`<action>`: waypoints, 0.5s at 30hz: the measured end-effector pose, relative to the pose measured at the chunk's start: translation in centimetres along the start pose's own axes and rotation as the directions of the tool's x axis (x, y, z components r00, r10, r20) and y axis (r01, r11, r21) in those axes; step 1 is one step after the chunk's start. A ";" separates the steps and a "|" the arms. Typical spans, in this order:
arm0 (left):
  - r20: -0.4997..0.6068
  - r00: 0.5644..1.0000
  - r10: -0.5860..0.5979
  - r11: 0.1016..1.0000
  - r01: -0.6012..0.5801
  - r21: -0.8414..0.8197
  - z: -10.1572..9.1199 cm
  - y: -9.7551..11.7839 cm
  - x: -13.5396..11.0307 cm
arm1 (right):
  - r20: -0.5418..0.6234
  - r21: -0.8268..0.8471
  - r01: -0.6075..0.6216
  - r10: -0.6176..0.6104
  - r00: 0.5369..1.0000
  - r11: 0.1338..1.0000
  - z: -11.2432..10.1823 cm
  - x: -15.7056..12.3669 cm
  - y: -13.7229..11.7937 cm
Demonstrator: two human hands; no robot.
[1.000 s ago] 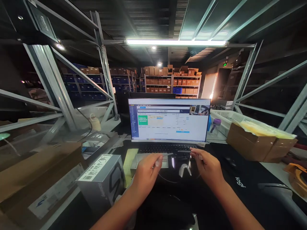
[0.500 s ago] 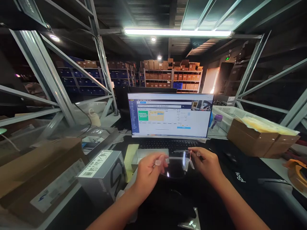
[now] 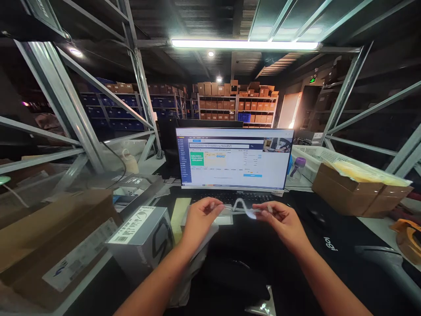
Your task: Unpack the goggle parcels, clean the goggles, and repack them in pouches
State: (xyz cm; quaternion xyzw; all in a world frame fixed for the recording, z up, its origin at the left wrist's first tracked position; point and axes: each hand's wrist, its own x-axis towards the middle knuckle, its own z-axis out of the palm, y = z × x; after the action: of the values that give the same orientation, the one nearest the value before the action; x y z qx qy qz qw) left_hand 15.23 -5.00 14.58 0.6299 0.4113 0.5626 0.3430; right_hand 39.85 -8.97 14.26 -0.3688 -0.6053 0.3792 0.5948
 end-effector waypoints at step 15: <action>0.156 0.988 0.021 0.779 -0.114 0.617 0.0 0.8 -1.7 | -0.114 -0.639 0.205 -0.355 0.928 0.741 -5.1 -0.9 -0.4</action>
State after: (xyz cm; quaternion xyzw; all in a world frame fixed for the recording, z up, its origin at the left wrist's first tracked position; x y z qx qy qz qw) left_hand 15.29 -6.87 14.61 0.7602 0.5260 0.3611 0.1228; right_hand 44.99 -9.89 14.23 -0.4875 -0.6719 0.0212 0.5572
